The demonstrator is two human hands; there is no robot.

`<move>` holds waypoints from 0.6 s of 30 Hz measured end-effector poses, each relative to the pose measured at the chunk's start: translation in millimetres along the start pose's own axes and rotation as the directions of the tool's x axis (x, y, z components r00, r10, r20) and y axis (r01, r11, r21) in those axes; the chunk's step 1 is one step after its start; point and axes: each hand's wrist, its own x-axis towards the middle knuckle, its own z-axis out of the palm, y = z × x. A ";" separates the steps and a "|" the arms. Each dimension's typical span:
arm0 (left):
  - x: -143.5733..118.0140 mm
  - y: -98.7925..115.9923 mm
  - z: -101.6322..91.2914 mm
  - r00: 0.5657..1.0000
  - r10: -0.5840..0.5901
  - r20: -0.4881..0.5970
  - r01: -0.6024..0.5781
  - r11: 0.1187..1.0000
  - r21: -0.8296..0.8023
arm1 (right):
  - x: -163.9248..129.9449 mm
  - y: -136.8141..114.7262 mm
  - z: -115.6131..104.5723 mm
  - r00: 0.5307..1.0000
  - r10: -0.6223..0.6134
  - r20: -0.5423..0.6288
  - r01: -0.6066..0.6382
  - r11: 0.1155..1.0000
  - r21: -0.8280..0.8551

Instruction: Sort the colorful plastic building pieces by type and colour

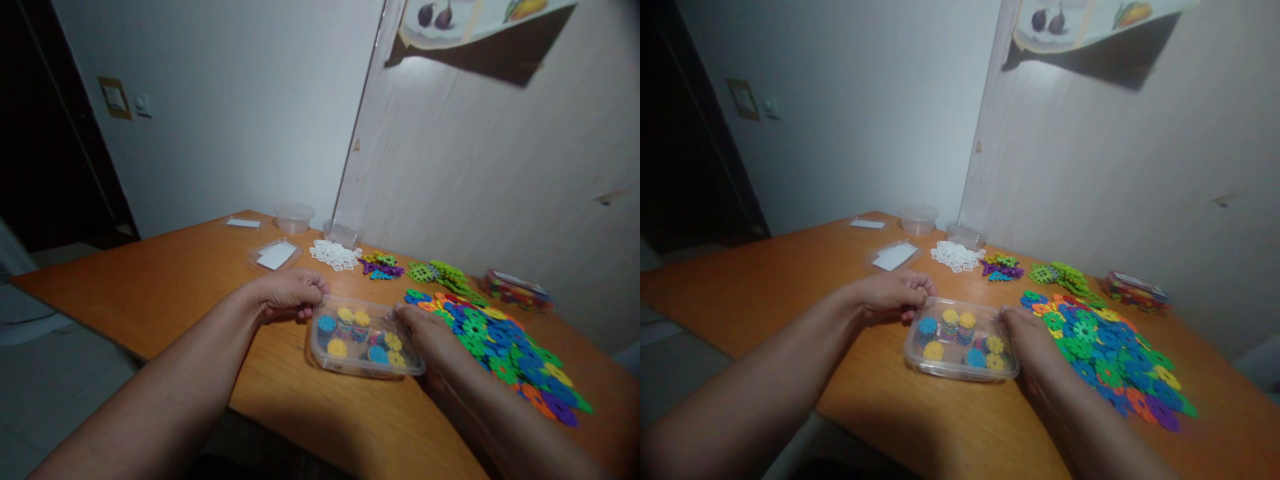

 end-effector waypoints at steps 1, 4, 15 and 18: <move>0.0 0.0 -0.1 1.000 0.002 -0.004 -0.002 1.000 -0.001 | 0.0 -0.6 0.2 0.999 0.041 0.012 -0.041 0.999 0.027; 0.1 0.1 -0.4 1.000 0.008 -0.002 -0.009 1.000 -0.007 | -0.1 -1.5 0.8 0.992 0.106 0.063 -0.113 0.988 0.108; -1.2 -2.6 -2.6 0.999 0.018 0.026 -0.017 0.998 -0.062 | -7.8 -5.3 -0.2 0.985 0.104 0.139 -0.131 0.971 0.202; 0.1 -4.3 -5.1 0.998 0.024 0.062 -0.020 0.997 -0.076 | -10.5 -7.4 0.1 0.985 0.103 0.136 -0.127 0.975 0.184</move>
